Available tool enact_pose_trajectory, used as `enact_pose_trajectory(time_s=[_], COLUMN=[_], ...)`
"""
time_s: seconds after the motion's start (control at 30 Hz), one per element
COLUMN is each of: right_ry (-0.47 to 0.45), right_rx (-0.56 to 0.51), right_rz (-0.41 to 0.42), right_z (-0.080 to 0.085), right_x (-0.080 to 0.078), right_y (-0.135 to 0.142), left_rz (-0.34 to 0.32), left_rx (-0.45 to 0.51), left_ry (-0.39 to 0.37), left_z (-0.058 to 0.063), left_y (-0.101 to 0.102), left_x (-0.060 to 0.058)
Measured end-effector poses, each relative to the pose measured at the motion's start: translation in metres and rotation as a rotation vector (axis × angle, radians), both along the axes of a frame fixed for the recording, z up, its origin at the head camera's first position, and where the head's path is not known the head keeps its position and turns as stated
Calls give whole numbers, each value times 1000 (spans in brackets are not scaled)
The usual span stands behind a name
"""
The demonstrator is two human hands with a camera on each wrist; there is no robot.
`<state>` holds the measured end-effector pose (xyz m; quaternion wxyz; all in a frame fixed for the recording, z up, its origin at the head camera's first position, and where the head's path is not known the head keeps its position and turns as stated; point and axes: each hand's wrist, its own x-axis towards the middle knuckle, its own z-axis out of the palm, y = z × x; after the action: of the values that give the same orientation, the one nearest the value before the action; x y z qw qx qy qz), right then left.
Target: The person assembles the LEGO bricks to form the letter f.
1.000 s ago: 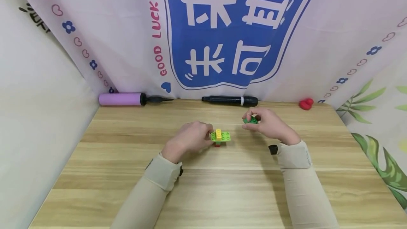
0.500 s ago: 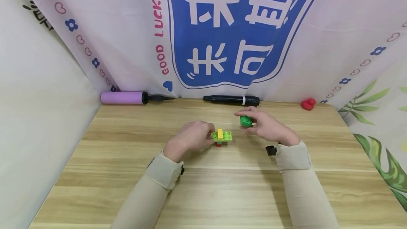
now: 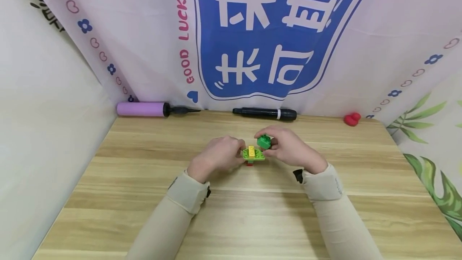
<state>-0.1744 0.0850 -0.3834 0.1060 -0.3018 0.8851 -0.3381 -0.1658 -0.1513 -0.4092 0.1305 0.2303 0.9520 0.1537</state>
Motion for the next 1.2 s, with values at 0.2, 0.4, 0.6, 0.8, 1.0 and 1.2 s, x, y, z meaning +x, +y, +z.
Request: enact_pose_trajectory(time_s=[0.2,0.4,0.6,0.8,1.0,1.2], right_ry=[-9,86,166,167,212,240], right_rx=[34,61,125,101,91,70], right_rz=[9,17,10,20,32,64], right_z=[3,-1,0,0,-2,-6], right_x=[4,2,3,2,3,4], right_y=[-3,-1,-2,-5,-10,-12], left_rz=[-9,-10,-13,-19,-23,-33], left_rx=[-7,-18,-9,-13,-13,-12], left_ry=[5,5,18,24,26,28], left_z=[0,1,0,1,1,0], left_y=[-1,0,0,0,0,-1], left_x=[0,1,0,0,-1,0])
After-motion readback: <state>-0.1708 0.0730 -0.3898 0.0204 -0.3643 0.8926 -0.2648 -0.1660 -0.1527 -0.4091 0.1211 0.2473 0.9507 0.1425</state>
